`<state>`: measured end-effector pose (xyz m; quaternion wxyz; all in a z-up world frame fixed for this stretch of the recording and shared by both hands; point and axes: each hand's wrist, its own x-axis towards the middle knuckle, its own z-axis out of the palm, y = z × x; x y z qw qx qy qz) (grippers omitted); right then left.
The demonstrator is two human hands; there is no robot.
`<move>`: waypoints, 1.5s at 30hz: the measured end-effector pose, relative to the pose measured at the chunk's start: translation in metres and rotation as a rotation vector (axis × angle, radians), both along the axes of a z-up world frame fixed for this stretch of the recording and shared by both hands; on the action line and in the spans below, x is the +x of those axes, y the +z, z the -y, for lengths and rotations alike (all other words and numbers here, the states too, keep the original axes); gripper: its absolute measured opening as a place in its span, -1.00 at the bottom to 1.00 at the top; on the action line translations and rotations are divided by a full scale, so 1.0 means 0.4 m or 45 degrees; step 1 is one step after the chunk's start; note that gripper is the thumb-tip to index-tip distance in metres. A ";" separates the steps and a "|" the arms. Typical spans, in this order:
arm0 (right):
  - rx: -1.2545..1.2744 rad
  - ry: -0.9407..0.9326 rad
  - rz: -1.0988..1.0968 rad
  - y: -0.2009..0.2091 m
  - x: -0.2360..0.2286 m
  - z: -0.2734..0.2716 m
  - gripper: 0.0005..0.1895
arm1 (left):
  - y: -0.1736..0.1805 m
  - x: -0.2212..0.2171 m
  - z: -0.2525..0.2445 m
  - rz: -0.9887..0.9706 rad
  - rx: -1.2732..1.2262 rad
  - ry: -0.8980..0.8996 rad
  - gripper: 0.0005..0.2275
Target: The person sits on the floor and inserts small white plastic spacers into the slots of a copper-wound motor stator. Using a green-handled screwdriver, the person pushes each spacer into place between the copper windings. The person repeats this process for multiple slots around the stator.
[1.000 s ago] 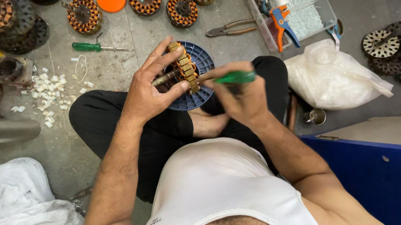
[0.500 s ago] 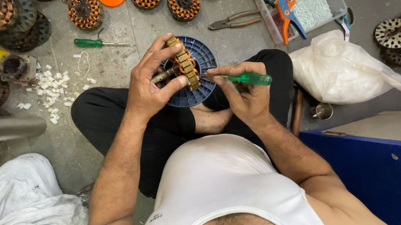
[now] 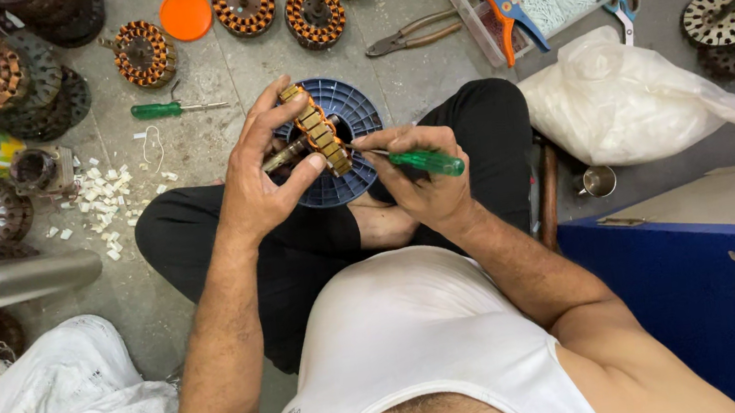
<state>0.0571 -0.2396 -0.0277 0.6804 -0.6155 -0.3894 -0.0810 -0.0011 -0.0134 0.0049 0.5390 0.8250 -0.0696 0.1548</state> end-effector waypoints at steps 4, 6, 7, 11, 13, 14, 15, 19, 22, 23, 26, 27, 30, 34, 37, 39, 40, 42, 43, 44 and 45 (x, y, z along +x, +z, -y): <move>-0.048 -0.011 0.070 0.002 0.003 -0.007 -0.61 | 0.000 0.000 0.006 -0.013 0.012 0.034 -0.45; -0.097 -0.030 0.153 0.003 0.009 -0.014 -0.60 | 0.001 0.000 0.011 -0.001 0.040 0.061 -0.45; -0.120 -0.041 0.195 0.003 0.011 -0.017 -0.60 | 0.002 0.000 0.014 -0.002 0.061 0.078 -0.46; -0.178 -0.103 0.306 0.000 0.011 -0.023 -0.60 | 0.004 0.001 0.019 0.015 0.114 0.128 -0.48; -0.159 -0.099 0.257 -0.002 0.011 -0.027 -0.59 | 0.002 0.004 0.020 0.029 0.101 0.138 -0.49; -0.125 -0.088 0.176 -0.003 0.012 -0.029 -0.60 | 0.000 0.005 0.020 0.035 0.082 0.138 -0.49; -0.091 -0.076 0.095 -0.004 0.011 -0.031 -0.60 | -0.003 0.005 0.019 0.040 0.064 0.141 -0.50; -0.071 -0.091 -0.096 -0.003 0.013 -0.037 -0.59 | -0.014 0.011 0.018 0.138 0.083 0.120 -0.51; -0.123 -0.123 -0.205 -0.005 0.016 -0.042 -0.59 | -0.021 0.012 0.014 0.137 0.068 0.107 -0.51; -0.105 -0.114 -0.236 -0.007 0.017 -0.042 -0.59 | -0.023 0.012 0.014 0.126 0.065 0.104 -0.51; -0.058 -0.076 -0.318 -0.013 0.025 -0.042 -0.57 | -0.022 0.011 0.016 0.120 0.028 0.080 -0.51; -0.049 -0.057 -0.339 -0.016 0.028 -0.038 -0.56 | -0.022 0.010 0.018 0.122 0.011 0.071 -0.51; 0.207 0.148 -0.471 -0.028 0.037 -0.028 -0.57 | -0.018 0.007 0.019 0.097 0.018 0.074 -0.51; 0.383 0.228 -0.534 -0.049 0.032 -0.026 -0.58 | -0.015 0.010 0.021 0.070 0.016 0.082 -0.51; 0.387 0.273 -0.472 -0.067 0.036 -0.025 -0.62 | -0.018 0.012 0.021 0.078 0.008 0.063 -0.51; 0.391 0.291 -0.370 -0.074 0.038 -0.023 -0.63 | -0.020 0.014 0.020 0.063 -0.019 0.050 -0.52; 0.392 0.300 -0.318 -0.076 0.040 -0.021 -0.63 | -0.021 0.015 0.019 0.055 -0.022 0.048 -0.52; 0.273 0.233 -0.209 -0.075 0.048 -0.019 -0.69 | -0.022 0.018 0.017 0.037 -0.029 0.045 -0.52; 0.214 0.200 -0.151 -0.072 0.052 -0.019 -0.72 | -0.022 0.019 0.017 0.052 -0.020 0.041 -0.52; 0.170 0.154 -0.118 -0.068 0.053 -0.022 -0.71 | -0.022 0.019 0.017 0.066 -0.010 0.037 -0.52; 0.125 0.108 -0.082 -0.063 0.056 -0.023 -0.70 | -0.022 0.020 0.019 0.082 -0.002 0.034 -0.53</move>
